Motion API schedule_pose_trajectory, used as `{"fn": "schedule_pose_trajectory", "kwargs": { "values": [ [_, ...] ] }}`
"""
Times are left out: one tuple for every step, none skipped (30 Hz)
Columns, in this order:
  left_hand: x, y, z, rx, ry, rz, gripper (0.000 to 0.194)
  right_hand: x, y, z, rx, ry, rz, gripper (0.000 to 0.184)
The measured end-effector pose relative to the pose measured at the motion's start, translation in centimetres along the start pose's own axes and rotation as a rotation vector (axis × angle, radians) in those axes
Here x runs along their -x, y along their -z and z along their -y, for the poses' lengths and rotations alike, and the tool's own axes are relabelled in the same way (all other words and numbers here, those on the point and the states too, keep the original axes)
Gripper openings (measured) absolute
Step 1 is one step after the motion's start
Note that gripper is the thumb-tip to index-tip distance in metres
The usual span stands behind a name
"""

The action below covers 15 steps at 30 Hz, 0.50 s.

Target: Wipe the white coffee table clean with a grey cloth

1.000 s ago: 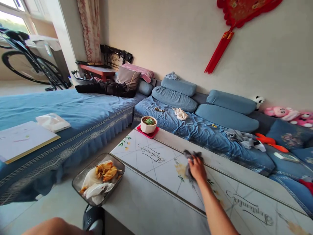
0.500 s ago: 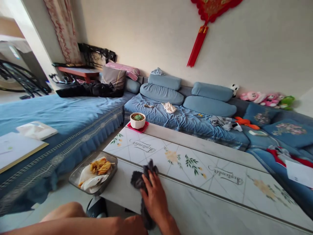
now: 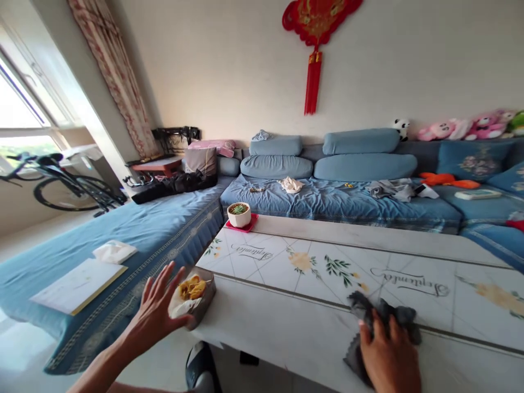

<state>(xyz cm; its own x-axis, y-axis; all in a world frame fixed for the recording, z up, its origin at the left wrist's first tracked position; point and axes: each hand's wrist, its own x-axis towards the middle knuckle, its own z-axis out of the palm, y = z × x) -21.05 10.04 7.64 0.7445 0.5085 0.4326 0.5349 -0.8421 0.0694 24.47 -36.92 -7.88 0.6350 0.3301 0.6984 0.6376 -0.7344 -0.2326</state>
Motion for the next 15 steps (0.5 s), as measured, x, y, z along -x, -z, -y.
{"fn": "schedule_pose_trajectory", "kwargs": {
  "values": [
    [0.6,-0.9,0.8,0.010,0.099,-0.023,0.110,0.8,-0.2,3.1,-0.033,0.005,0.028,0.057],
    [1.0,-1.7,1.4,0.030,0.192,-0.031,0.105,1.7,-0.4,6.5,-0.071,0.027,0.063,0.058],
    [1.2,-2.5,1.8,0.059,0.272,-0.027,0.101,2.5,-0.7,10.2,-0.110,0.056,0.101,0.059],
    [1.0,-3.0,2.0,0.092,0.336,-0.019,0.098,3.2,-1.1,14.0,-0.146,0.089,0.142,0.060],
    [0.6,-3.3,2.1,0.123,0.391,-0.008,0.094,3.7,-1.5,17.6,-0.183,0.130,0.185,0.059],
    [-0.1,-3.2,2.1,0.147,0.435,0.011,0.090,3.9,-1.9,20.8,-0.222,0.177,0.242,0.057],
    [-1.0,-2.9,2.1,0.164,0.472,0.044,0.084,3.8,-2.3,23.5,-0.261,0.227,0.305,0.056],
    [-1.9,-2.2,2.1,0.171,0.512,0.098,0.076,3.4,-2.7,25.3,-0.298,0.276,0.370,0.055],
    [-2.9,-1.4,2.2,0.174,0.555,0.168,0.068,2.7,-3.0,26.2,-0.329,0.320,0.431,0.055],
    [-3.8,-0.6,2.3,0.176,0.598,0.250,0.059,1.9,-3.3,26.0,-0.348,0.350,0.471,0.054],
    [-4.5,0.2,2.5,0.188,0.640,0.339,0.052,0.9,-3.6,24.8,-0.351,0.359,0.483,0.054],
    [-5.0,0.8,2.8,0.211,0.681,0.422,0.047,-0.2,-3.9,22.6,-0.337,0.350,0.466,0.054],
    [-5.2,1.2,3.2,0.242,0.722,0.489,0.046,-1.2,-4.2,19.6,-0.305,0.323,0.423,0.056],
    [-5.2,1.4,3.6,0.279,0.757,0.538,0.046,-2.2,-4.5,16.2,-0.252,0.279,0.364,0.060],
    [-5.1,1.4,3.9,0.316,0.783,0.573,0.046,-3.1,-4.7,12.7,-0.184,0.229,0.303,0.068]
  ]
}}
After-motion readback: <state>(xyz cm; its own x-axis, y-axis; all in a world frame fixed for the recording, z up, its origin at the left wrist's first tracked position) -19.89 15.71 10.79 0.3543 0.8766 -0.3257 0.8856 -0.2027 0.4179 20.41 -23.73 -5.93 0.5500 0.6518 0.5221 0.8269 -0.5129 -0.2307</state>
